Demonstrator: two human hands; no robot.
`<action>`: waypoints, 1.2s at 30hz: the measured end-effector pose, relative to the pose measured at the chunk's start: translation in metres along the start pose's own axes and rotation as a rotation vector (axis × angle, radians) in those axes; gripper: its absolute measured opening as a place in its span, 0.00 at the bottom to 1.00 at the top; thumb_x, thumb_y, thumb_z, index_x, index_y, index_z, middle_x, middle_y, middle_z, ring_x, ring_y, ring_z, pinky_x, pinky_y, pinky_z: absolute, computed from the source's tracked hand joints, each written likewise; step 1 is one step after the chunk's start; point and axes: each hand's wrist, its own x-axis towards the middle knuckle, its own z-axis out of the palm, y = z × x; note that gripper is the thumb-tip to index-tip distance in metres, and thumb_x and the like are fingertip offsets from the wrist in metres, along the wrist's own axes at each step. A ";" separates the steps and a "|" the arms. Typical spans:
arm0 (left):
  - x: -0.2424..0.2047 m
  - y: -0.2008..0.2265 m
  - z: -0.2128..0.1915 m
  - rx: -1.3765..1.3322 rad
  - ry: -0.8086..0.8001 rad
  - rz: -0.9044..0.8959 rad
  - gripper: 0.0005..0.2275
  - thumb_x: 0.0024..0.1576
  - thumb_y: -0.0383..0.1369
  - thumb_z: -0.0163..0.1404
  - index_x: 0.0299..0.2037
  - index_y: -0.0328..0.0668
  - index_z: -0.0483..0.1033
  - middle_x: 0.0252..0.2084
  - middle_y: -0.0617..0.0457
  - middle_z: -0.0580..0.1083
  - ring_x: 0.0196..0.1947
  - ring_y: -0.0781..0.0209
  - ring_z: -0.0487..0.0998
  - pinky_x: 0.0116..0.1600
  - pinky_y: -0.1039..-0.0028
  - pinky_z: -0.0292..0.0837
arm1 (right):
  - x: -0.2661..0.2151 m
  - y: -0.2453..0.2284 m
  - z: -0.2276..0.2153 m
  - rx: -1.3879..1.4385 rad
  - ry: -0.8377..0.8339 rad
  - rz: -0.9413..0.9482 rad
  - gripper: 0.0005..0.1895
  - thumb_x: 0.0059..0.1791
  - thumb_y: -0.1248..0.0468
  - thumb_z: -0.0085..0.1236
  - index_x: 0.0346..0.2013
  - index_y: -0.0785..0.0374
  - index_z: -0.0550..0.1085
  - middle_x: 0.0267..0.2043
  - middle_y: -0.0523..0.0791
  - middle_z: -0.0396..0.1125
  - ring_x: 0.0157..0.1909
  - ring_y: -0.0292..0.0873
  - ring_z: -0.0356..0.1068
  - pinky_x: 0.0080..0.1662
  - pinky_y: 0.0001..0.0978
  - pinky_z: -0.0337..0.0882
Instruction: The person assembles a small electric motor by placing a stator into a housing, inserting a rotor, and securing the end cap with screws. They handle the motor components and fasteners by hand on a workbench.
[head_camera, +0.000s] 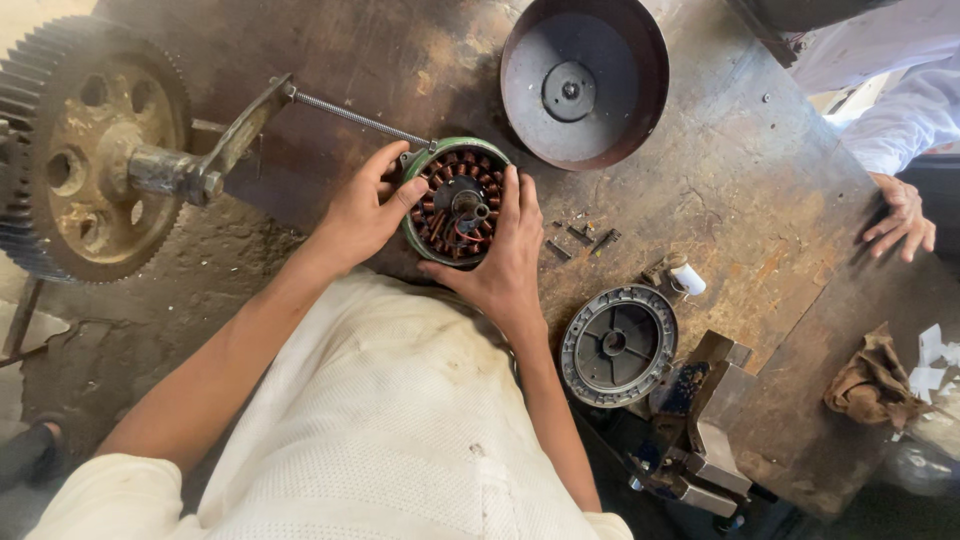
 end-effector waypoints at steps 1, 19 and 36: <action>0.001 -0.001 0.000 0.001 0.012 0.011 0.29 0.62 0.46 0.50 0.70 0.38 0.61 0.62 0.34 0.71 0.57 0.46 0.78 0.53 0.62 0.76 | 0.000 0.001 0.001 0.003 0.015 0.005 0.78 0.27 0.46 0.84 0.76 0.64 0.41 0.76 0.63 0.42 0.76 0.66 0.46 0.72 0.56 0.52; -0.001 0.002 0.003 -0.059 0.046 0.040 0.27 0.66 0.45 0.48 0.69 0.34 0.63 0.63 0.35 0.72 0.66 0.46 0.72 0.66 0.60 0.68 | 0.003 -0.007 0.003 -0.047 0.069 0.004 0.75 0.29 0.42 0.82 0.75 0.68 0.44 0.74 0.63 0.43 0.74 0.67 0.48 0.69 0.59 0.56; 0.006 -0.014 0.004 -0.080 0.061 0.131 0.27 0.64 0.40 0.53 0.71 0.37 0.62 0.61 0.43 0.75 0.62 0.51 0.75 0.64 0.64 0.71 | 0.003 -0.003 0.013 -0.088 0.104 -0.006 0.75 0.29 0.42 0.81 0.75 0.70 0.45 0.74 0.62 0.44 0.73 0.67 0.50 0.69 0.59 0.55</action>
